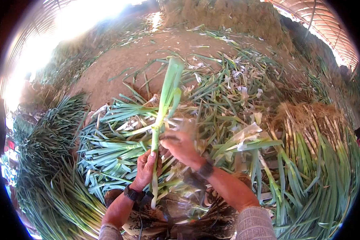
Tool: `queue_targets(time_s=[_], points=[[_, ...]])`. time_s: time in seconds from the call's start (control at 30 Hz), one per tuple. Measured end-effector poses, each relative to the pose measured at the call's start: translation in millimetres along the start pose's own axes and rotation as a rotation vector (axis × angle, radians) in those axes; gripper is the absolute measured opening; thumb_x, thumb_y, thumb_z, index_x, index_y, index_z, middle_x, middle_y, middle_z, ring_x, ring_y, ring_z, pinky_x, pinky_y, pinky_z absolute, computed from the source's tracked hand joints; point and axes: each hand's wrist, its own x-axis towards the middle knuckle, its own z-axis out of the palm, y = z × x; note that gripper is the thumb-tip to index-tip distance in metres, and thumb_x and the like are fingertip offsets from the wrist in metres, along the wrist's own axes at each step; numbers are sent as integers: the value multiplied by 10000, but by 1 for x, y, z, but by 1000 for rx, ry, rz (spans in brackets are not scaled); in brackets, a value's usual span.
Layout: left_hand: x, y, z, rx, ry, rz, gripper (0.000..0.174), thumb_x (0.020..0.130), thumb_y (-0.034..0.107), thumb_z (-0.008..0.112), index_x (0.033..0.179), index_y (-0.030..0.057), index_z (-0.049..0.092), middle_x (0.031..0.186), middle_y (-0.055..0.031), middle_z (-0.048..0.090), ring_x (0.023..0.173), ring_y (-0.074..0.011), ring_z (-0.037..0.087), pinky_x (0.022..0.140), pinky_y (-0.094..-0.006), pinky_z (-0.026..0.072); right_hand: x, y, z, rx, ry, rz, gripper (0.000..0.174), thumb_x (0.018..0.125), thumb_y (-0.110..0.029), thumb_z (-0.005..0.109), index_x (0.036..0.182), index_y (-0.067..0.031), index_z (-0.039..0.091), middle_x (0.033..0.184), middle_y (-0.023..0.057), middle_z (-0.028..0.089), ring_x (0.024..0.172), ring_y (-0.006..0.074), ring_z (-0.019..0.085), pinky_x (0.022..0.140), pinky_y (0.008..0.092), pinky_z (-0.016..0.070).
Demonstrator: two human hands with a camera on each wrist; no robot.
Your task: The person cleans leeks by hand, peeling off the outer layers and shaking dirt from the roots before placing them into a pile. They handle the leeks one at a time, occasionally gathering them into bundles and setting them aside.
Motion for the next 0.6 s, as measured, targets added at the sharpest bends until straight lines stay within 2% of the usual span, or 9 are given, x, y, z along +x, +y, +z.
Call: queue_targets(time_s=[0.03,0.07,0.1,0.17,0.27,0.33,0.43,0.5,0.6], points=[[1,-1,0,0,0,0,365,1003,364,490,999,10,581,663,-26,548,481,-83,482,424,-220,375,5,19,0,-140,37,-120,287,895,-136,632,1086,79,629,877,132,666,666,139,653,570,223,548],[1,-2,1,30,15,33,371,1004,361,489,999,1,580,652,-23,540,474,-80,475,423,-217,371,7,13,5,-280,75,-238,293,898,-141,637,1097,74,627,877,123,669,673,129,650,566,215,540],[2,-2,3,59,30,66,377,1005,358,488,999,-8,580,641,-20,532,467,-76,468,421,-214,368,4,6,6,-280,76,-236,293,898,-141,637,1097,74,627,877,123,669,673,129,650,566,215,540],[0,2,4,106,10,58,381,1004,359,489,998,-11,581,643,-22,533,470,-74,470,420,-213,370,-3,-12,7,-106,65,4,276,901,-123,633,1098,71,630,851,100,671,667,110,638,565,211,524],[0,4,5,160,-26,76,395,1007,368,479,1004,-14,579,641,-25,534,470,-76,475,416,-216,373,-2,-10,1,-60,27,-82,283,902,-121,633,1106,76,623,811,77,670,641,103,631,549,215,514],[0,3,4,169,-42,100,404,1010,376,466,1011,-12,577,636,-27,533,467,-80,476,414,-220,374,-2,-10,-3,-105,26,-55,286,902,-116,629,1112,77,618,810,80,670,638,105,632,550,212,517],[0,3,0,84,-79,6,424,1018,393,431,1020,-8,567,616,-31,520,453,-91,461,407,-232,371,-4,-15,-3,-112,7,-18,276,903,-104,617,1110,78,614,835,90,671,639,111,637,548,202,521],[-1,4,-2,-85,-89,-107,436,1020,415,407,1013,7,559,592,-28,494,438,-101,438,401,-244,368,-5,-21,1,-77,-19,-6,264,903,-96,608,1103,77,617,861,96,672,644,116,641,546,194,521],[0,-4,-8,-237,-92,-179,427,1015,425,417,992,22,559,580,-20,471,430,-103,421,398,-247,366,-4,-24,5,91,30,83,226,892,-78,606,1064,66,629,896,119,663,626,126,638,524,194,517]])
